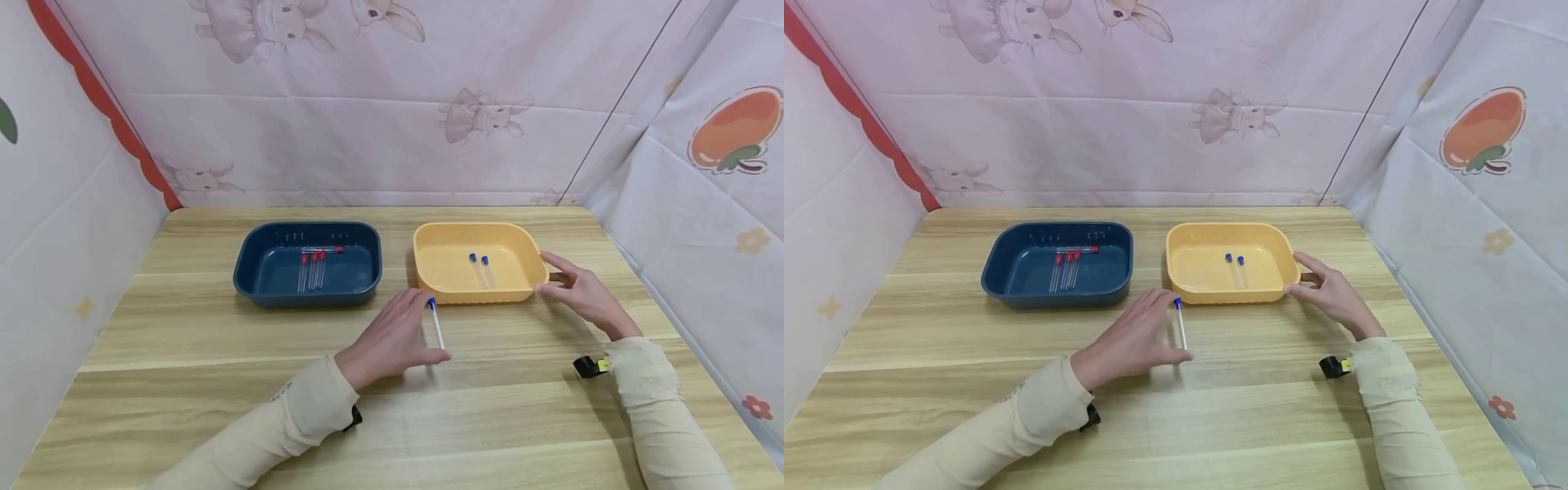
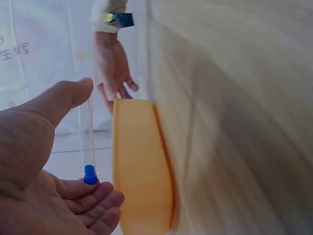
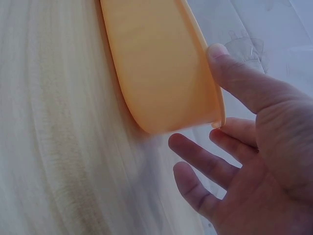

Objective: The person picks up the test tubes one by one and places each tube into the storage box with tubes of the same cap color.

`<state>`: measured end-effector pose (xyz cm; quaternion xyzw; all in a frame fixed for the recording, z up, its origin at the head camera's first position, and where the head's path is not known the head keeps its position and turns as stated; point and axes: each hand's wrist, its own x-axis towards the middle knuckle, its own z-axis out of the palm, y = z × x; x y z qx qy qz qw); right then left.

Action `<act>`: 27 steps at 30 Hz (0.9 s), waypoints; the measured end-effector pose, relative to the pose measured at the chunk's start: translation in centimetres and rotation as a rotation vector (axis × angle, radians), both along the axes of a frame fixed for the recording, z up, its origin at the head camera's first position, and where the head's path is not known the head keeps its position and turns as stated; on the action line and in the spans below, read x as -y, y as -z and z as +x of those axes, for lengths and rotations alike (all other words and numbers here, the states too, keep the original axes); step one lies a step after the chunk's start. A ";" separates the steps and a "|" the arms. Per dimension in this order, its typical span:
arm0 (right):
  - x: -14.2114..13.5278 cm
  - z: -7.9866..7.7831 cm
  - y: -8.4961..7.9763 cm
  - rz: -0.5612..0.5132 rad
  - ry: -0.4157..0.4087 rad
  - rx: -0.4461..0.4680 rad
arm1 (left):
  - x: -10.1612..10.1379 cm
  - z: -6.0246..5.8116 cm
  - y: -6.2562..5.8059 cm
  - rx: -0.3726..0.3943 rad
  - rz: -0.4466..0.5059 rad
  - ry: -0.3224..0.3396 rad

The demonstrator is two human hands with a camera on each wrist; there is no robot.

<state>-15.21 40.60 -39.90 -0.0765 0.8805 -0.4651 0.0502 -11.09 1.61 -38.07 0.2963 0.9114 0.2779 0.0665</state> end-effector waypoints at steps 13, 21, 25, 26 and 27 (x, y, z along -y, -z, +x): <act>0.0 0.0 -0.1 0.018 0.011 0.003 | -1.7 -2.3 -2.2 -0.044 0.071 0.027; -0.2 -0.2 0.0 0.027 0.003 0.010 | -3.0 -4.1 -2.7 -0.032 0.097 0.000; -0.2 -0.2 0.0 0.026 0.000 0.006 | -3.6 -5.2 -2.8 -0.014 0.104 -0.011; -0.2 -0.2 0.0 0.027 -0.001 0.003 | -3.7 -5.4 -2.8 -0.014 0.106 -0.012; -0.2 -0.2 0.0 0.028 -0.002 0.000 | -3.8 -5.8 -2.8 -0.011 0.105 -0.017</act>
